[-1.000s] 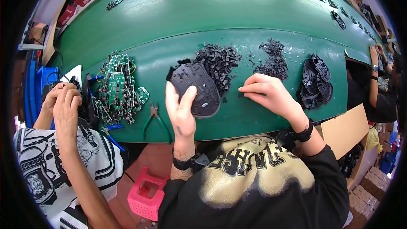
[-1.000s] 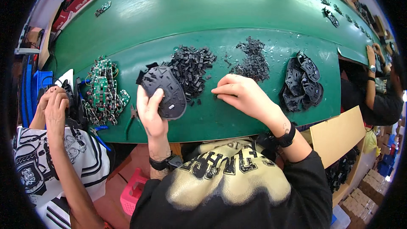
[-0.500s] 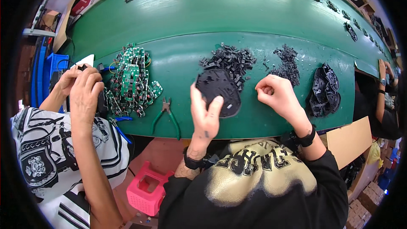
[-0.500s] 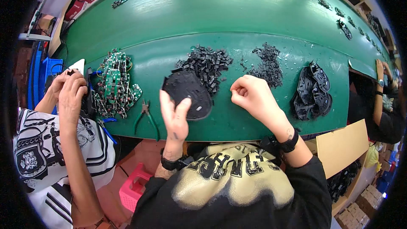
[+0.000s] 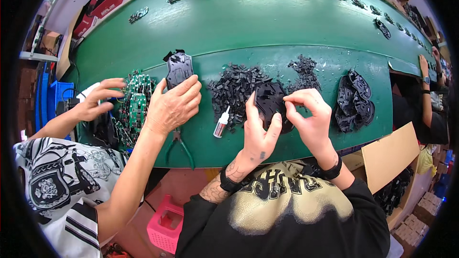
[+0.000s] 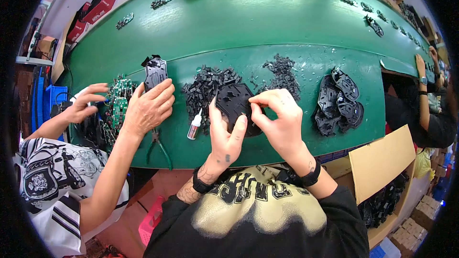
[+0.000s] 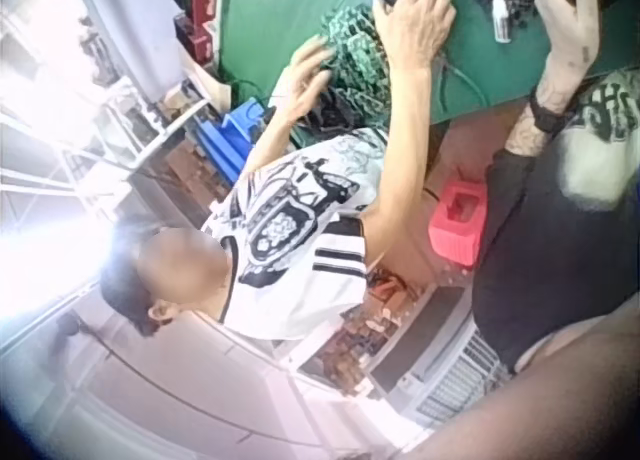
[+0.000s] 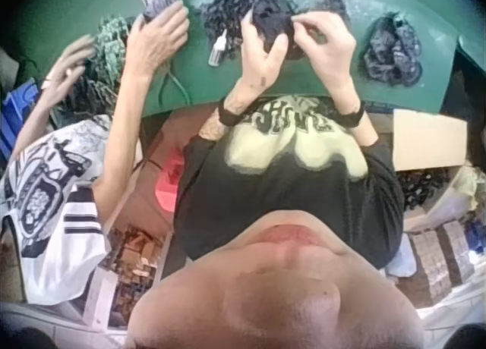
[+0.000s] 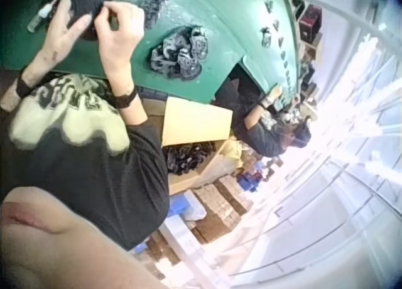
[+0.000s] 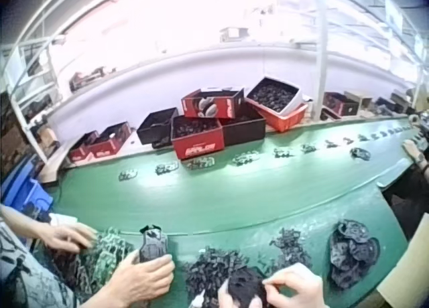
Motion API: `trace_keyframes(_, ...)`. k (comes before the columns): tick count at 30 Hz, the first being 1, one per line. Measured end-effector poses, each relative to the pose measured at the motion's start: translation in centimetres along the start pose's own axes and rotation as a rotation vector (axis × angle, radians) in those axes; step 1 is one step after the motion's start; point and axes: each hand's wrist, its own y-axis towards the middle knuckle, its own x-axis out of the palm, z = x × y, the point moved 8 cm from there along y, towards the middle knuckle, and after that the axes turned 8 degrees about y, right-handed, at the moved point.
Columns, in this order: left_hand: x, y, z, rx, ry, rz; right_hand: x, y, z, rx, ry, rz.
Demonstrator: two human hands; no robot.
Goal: The person assembles small electronic components by hand at a green workbench. They pick up black plastic housings and insert small black pieces into them, then place the assembled units on the table. The person also retrieves more housings from a cardboard box and continues the repetitive assembly process.
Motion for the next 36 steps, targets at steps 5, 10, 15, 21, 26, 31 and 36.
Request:
trace_keyframes(5,1.2,0.4,-0.6,-0.069,0.029,-0.016,-0.7,0.0,1.5,0.191,0.166,0.045)
trace_keyframes(10,2.9,1.5,0.0,-0.145,-0.095,-0.125,-0.6,-0.9,5.9,0.708,0.728,-0.073)
trace_keyframes(15,4.1,2.9,0.7,-0.037,0.003,-0.165,-2.5,0.6,5.2,0.528,0.53,-0.188)
trace_keyframes(21,6.4,4.9,1.4,-0.036,-0.035,-0.21,-4.4,1.7,6.0,0.613,0.632,-0.133)
trace_keyframes(26,7.2,6.4,2.4,-0.082,-0.032,-0.239,-4.7,1.6,7.8,0.844,0.836,-0.21)
trace_keyframes(31,0.4,5.4,4.0,0.026,0.303,-0.082,-12.0,9.6,12.7,0.669,0.504,-0.311)
trace_keyframes(36,-8.5,0.7,3.9,0.088,1.017,0.186,-26.3,19.2,28.4,0.259,-0.298,-0.17)
